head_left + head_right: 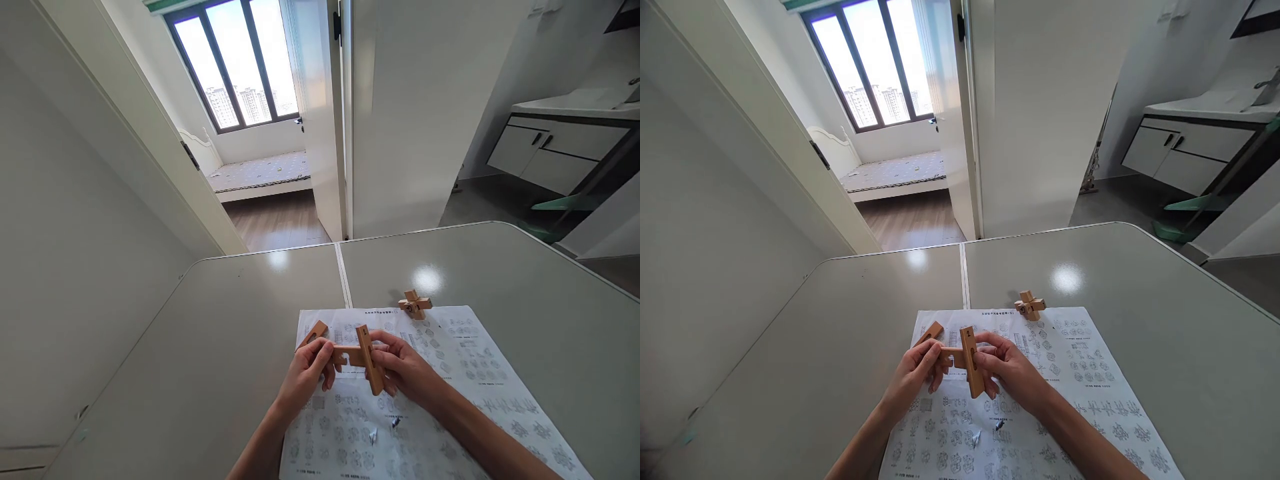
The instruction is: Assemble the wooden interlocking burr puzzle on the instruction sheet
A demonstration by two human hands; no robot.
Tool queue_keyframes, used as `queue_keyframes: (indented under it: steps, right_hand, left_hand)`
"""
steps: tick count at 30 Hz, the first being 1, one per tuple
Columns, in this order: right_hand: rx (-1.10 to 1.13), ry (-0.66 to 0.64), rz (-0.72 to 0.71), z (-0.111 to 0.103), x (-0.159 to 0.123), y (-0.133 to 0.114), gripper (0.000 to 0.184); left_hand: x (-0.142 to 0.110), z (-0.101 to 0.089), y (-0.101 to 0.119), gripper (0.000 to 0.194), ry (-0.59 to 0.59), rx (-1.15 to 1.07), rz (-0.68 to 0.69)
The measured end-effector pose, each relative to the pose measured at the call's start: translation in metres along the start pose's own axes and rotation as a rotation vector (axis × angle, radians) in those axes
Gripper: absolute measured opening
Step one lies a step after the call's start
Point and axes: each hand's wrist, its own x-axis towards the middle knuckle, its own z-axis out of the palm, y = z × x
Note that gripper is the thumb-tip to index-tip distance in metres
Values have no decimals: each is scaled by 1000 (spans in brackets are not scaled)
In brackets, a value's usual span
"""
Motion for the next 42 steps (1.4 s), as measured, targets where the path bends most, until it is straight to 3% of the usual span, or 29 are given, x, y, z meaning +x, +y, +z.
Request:
queue_keyframes:
  steps: [15, 26, 31, 37, 42]
  right_hand:
    - [145, 153, 52, -3, 0, 2, 46]
    - [171, 304, -25, 0, 4, -3, 36]
    - [33, 341, -50, 0, 5, -2, 38]
    - [-210, 292, -89, 10, 3, -3, 59]
    - [-346, 258, -91, 14, 2, -4, 33]
  left_hand:
    - [0, 3, 5, 53, 45, -35, 3]
    - [1, 1, -1, 48, 25, -6, 11]
    - [1, 4, -2, 44, 124, 140, 86]
    - [-1, 9, -6, 35, 227, 366, 182]
    - [-3, 9, -8, 21, 343, 560, 287]
